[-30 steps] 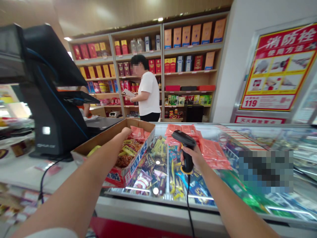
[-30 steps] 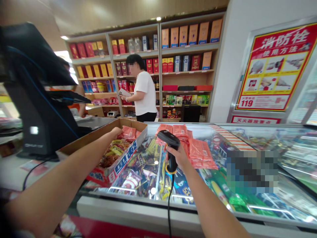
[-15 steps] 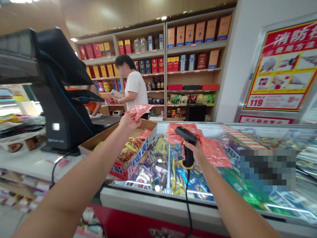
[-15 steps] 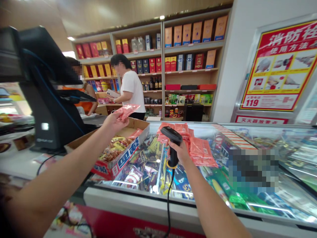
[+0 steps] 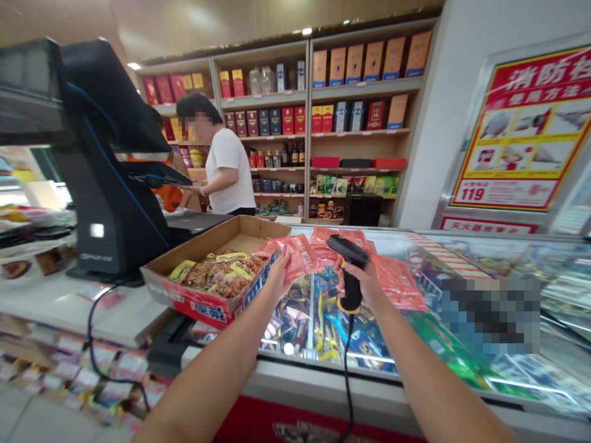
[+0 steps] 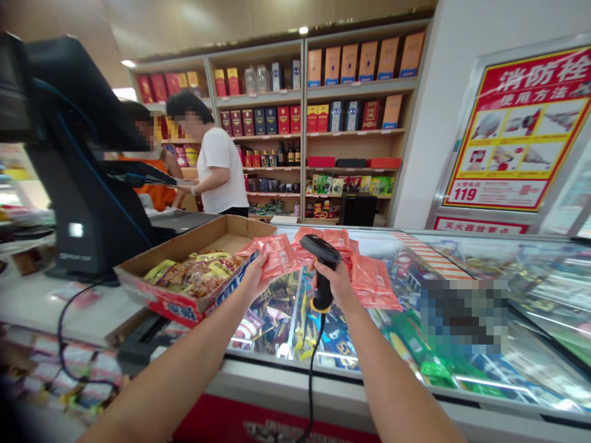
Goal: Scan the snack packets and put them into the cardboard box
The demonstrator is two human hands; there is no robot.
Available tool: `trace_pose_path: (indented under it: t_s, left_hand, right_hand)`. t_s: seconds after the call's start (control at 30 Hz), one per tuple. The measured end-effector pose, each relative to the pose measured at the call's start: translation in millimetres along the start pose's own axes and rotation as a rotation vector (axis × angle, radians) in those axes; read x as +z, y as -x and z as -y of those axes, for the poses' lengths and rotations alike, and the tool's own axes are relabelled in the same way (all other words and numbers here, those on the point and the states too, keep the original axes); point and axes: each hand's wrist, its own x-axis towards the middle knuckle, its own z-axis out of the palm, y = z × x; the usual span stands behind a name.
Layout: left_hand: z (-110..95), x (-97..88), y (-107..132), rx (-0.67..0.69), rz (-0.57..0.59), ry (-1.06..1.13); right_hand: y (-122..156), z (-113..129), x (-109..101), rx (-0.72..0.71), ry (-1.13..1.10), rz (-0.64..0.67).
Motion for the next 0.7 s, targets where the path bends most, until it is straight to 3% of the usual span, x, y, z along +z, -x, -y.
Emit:
trace_pose_path:
  t_s: [0.13,0.3,0.5,0.7]
  left_hand:
    - [0.6,-13.7,-9.2,0.151,0.000,-0.208]
    - [3.4,-22.7,-15.4,0.266,-0.003,-0.252]
    - [7.1,-25.7,-18.6,0.327,-0.012,-0.290]
    - [6.5,-25.2,-17.3,0.303,-0.038,-0.332]
  right_hand:
    - [3.6,6.2,3.0,0.073,0.031,0.051]
    - [5.9,7.2,4.9,0.168,0.114,0.137]
    - [6.3,4.8,5.9,0.218,0.154,0.158]
    - [6.2,4.7,5.9,0.235,0.158,0.218]
